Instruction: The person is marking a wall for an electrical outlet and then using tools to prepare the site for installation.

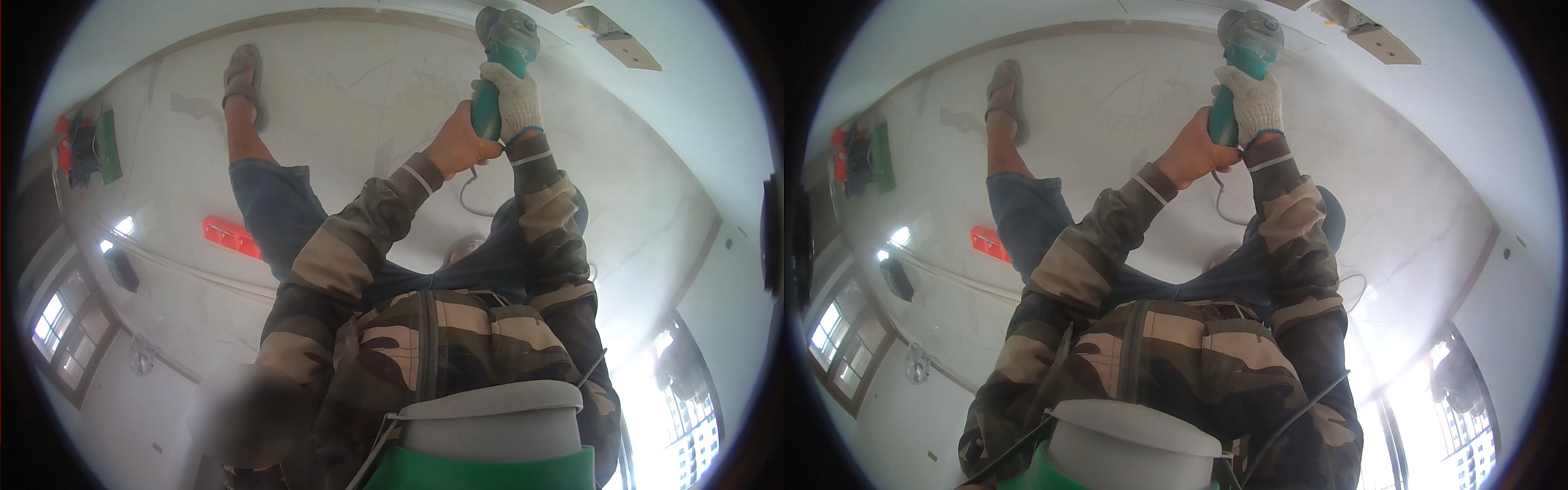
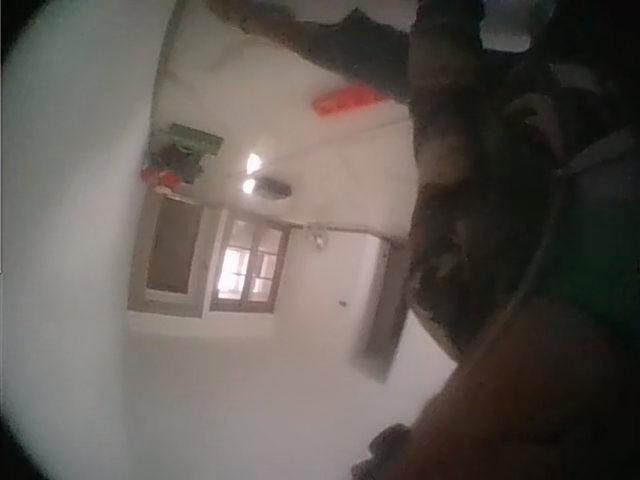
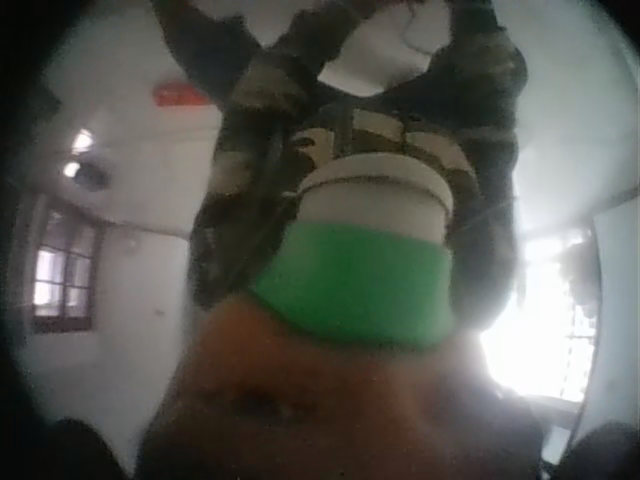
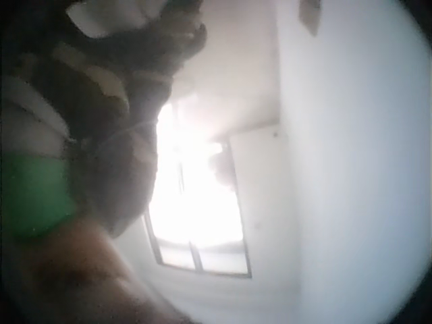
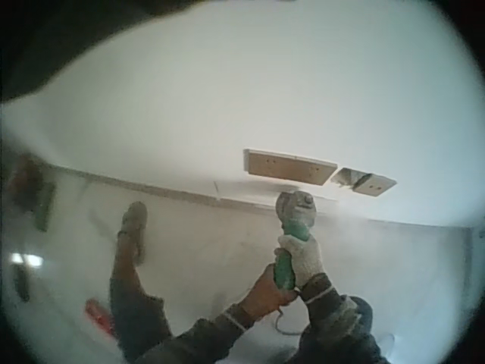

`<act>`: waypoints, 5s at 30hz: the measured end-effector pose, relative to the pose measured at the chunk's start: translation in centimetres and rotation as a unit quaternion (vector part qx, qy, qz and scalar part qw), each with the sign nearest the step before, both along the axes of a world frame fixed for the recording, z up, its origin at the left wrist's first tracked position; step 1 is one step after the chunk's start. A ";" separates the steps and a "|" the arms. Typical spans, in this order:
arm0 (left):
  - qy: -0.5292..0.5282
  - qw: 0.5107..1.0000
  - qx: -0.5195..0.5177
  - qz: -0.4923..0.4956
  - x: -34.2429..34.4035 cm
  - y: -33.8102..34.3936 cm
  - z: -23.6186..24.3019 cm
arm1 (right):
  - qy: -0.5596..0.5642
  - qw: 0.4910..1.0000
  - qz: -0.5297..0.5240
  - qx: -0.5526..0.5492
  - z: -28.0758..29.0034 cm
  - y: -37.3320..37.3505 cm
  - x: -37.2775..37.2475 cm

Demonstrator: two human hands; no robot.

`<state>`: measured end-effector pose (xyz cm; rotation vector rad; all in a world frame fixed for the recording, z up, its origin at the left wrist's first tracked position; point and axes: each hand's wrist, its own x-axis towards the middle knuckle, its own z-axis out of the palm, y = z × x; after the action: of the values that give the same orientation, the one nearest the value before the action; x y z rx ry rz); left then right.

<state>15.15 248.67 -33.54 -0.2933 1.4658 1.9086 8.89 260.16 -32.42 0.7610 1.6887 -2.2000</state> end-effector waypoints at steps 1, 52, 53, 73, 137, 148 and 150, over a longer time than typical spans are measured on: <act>-0.005 1.000 -0.006 0.001 0.0 -0.1 0.0 | 0.000 1.000 0.001 0.004 0.0 -0.1 0.0; 0.000 0.996 -0.016 0.093 0.1 -6.4 0.0 | 0.026 0.993 0.111 0.018 -0.4 -7.2 -1.7; 0.005 0.996 -0.011 0.094 0.0 -6.5 0.0 | 0.021 0.993 0.112 0.018 -0.4 -7.4 -1.7; 0.001 0.993 -0.027 0.117 -0.3 -8.2 0.2 | 0.027 0.992 0.120 0.013 -0.5 -9.6 -2.5; 0.214 0.911 -0.334 -0.109 10.2 4.5 2.6 | -0.035 0.984 -0.028 -0.175 -0.4 6.7 10.9; -0.045 0.989 -0.078 -0.119 8.4 6.6 2.4 | -0.088 0.944 0.001 -0.319 -4.6 9.9 11.1; -0.039 0.986 -0.113 -0.118 8.3 7.4 2.0 | 0.006 0.982 0.055 -0.180 -5.4 10.3 10.8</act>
<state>23.41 256.04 -31.54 -0.2812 1.5903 1.5315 19.70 270.42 -37.79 0.5467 1.2473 -2.3401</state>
